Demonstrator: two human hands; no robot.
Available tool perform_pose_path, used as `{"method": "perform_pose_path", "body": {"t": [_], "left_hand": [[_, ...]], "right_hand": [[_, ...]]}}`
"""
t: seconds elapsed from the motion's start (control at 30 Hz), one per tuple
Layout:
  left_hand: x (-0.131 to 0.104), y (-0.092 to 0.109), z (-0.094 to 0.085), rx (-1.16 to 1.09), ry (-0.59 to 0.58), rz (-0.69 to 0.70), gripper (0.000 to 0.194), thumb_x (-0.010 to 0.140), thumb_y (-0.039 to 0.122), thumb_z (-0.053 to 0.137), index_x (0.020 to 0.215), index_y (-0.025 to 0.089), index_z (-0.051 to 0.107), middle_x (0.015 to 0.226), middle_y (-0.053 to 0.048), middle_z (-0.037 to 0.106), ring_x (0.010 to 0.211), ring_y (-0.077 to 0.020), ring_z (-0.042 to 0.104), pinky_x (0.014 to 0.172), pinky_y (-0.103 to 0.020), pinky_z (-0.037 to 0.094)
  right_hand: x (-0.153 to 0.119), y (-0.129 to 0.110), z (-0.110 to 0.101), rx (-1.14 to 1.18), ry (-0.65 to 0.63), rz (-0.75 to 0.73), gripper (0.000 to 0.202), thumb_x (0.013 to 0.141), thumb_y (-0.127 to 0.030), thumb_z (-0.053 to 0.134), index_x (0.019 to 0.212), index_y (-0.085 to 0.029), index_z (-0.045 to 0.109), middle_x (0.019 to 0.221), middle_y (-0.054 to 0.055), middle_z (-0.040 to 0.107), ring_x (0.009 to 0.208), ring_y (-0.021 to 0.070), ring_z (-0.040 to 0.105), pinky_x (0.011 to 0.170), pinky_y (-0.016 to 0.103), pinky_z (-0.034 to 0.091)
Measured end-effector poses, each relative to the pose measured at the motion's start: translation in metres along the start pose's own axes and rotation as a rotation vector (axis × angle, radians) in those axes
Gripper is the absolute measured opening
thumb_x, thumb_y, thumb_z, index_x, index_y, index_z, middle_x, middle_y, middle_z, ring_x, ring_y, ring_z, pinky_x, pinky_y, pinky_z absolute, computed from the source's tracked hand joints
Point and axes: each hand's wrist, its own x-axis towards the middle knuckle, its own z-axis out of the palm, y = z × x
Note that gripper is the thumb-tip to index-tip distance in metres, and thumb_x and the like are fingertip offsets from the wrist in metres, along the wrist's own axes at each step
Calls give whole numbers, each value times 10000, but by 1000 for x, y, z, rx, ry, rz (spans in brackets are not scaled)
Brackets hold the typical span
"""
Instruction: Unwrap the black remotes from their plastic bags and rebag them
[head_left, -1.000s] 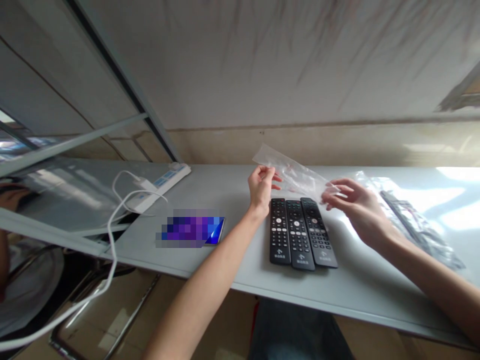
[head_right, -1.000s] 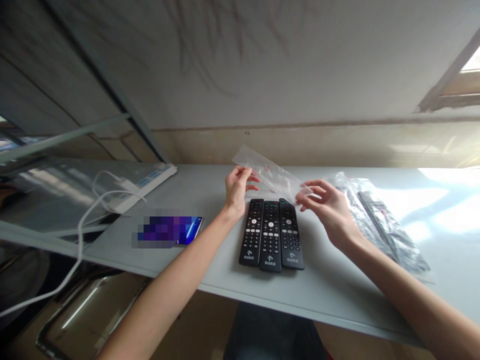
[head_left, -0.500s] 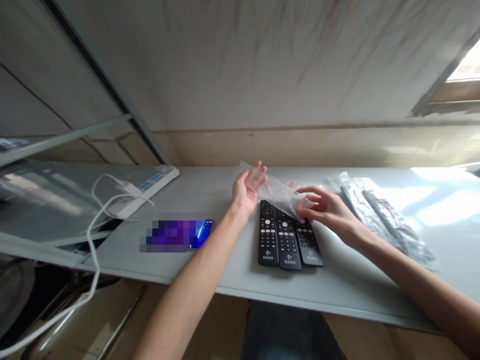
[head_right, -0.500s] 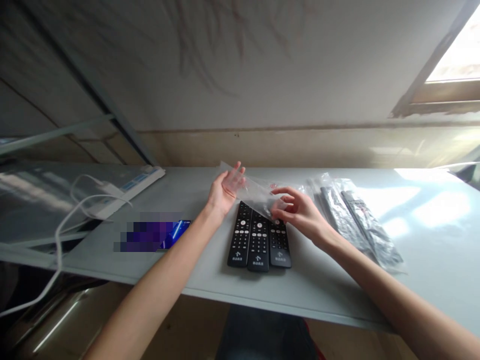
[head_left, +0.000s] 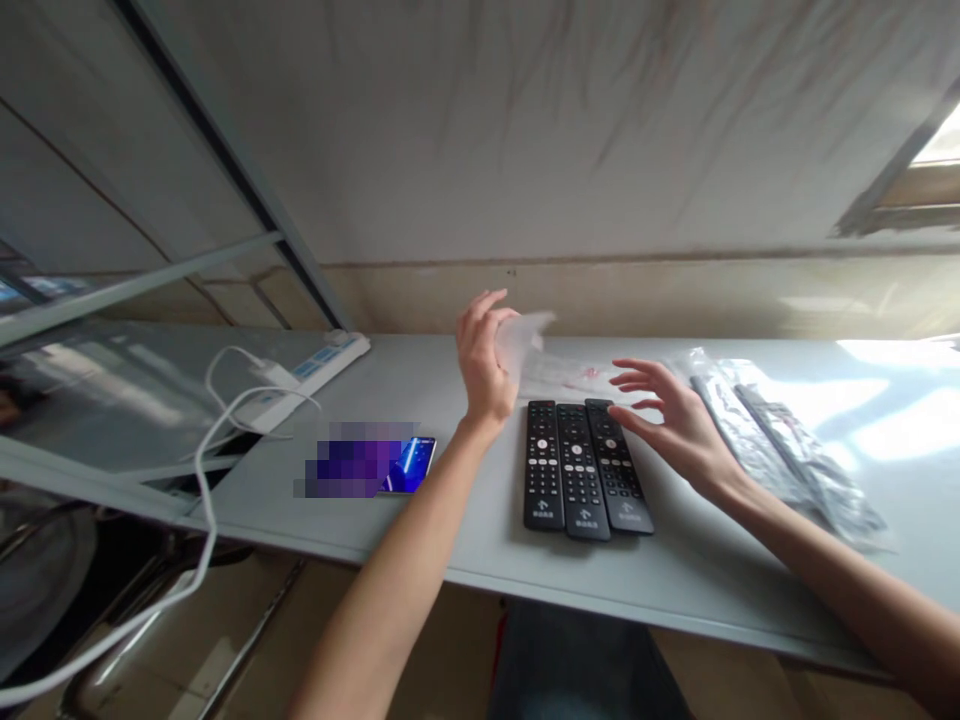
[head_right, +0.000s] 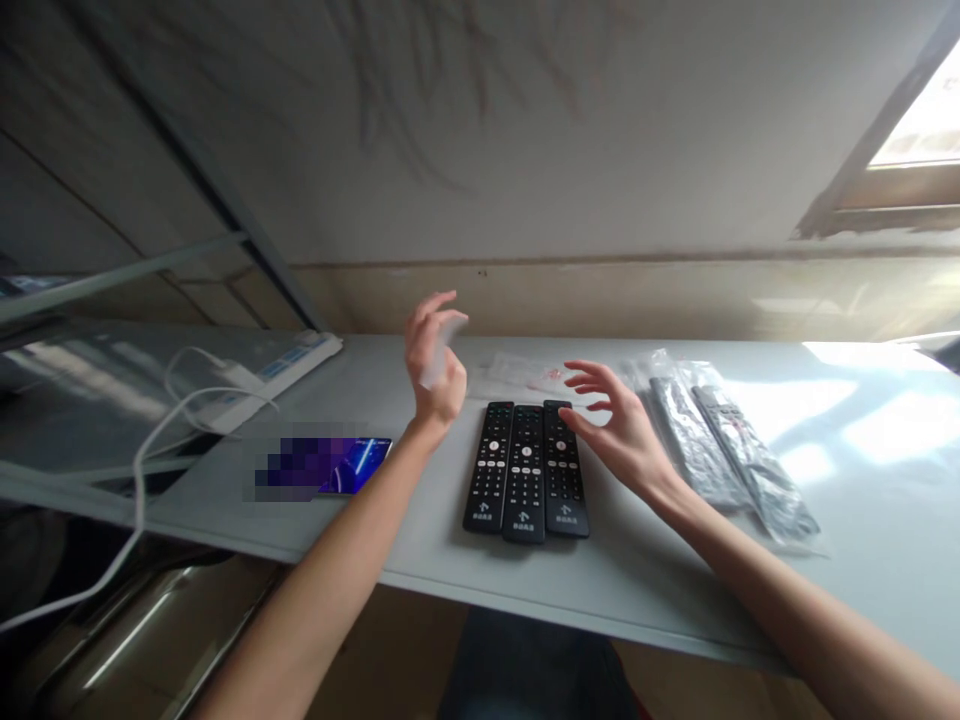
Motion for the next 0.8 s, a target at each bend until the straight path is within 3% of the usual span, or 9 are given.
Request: {"method": "perform_pose_path", "body": {"t": [0.03,0.1,0.2,0.27,0.47,0.57,0.63,0.8], "left_hand": [[1,-1,-2,100,-29,104,298,973,69,440,1076,247,657,1357,-80,724,1492,-247,529,1298,-491,377],[-2,-2,-2,267,-232,210,375,916,-14,421,1086,237,642,1232,-82,743,1400,-248,586,1244,-468,439],[-10,-1,3,426,-597,263,476,821,-91,438,1138,201,640,1191,-94,733,1244,-259,637,1120,-422,528],[-14,0,6,480,-719,266,513,794,-112,450,1170,181,641,1202,-100,726,1219,-269,630,1096,-419,537],[-17,1,5,535,-819,222,638,813,-118,484,1370,164,612,1304,-112,718,1265,-289,600,1123,-448,518],[-19,5,7,514,-844,249,634,886,-93,477,1457,157,590,1354,-119,711,1300,-273,600,1171,-441,493],[-21,8,10,491,-827,266,545,985,-31,459,1476,166,593,1360,-114,714,1306,-255,612,1191,-432,482],[-24,14,15,323,-805,375,396,1122,246,552,1512,189,588,1439,-94,703,1349,-222,628,1206,-421,476]], "right_hand": [[-1,-1,1,-45,3,-46,497,937,-472,789,1394,-307,684,1271,97,761,1123,295,730,950,492,611],[-3,-4,4,-115,-2,-138,399,984,-466,739,1344,-293,728,1266,100,757,1060,283,734,923,486,624],[-6,-9,7,-165,-23,-214,408,1008,-470,717,1371,-283,735,1267,104,758,1039,282,727,944,499,626],[-7,-9,8,-155,-24,-197,489,999,-470,737,1453,-292,693,1265,98,769,1047,286,731,967,510,626],[-7,-6,5,-47,90,-161,707,967,-413,800,1617,-340,530,1271,75,777,1082,265,749,1009,480,624],[-7,-11,2,-101,164,-236,359,987,-353,784,1342,-316,740,1215,60,796,1059,256,758,982,460,618],[-7,-13,2,-143,177,-284,140,995,-302,771,1132,-286,801,1168,55,804,1051,255,761,967,458,609],[-9,-11,5,-196,130,-356,194,1023,-203,723,1160,-299,823,1168,41,817,1067,245,749,947,458,597]]}}
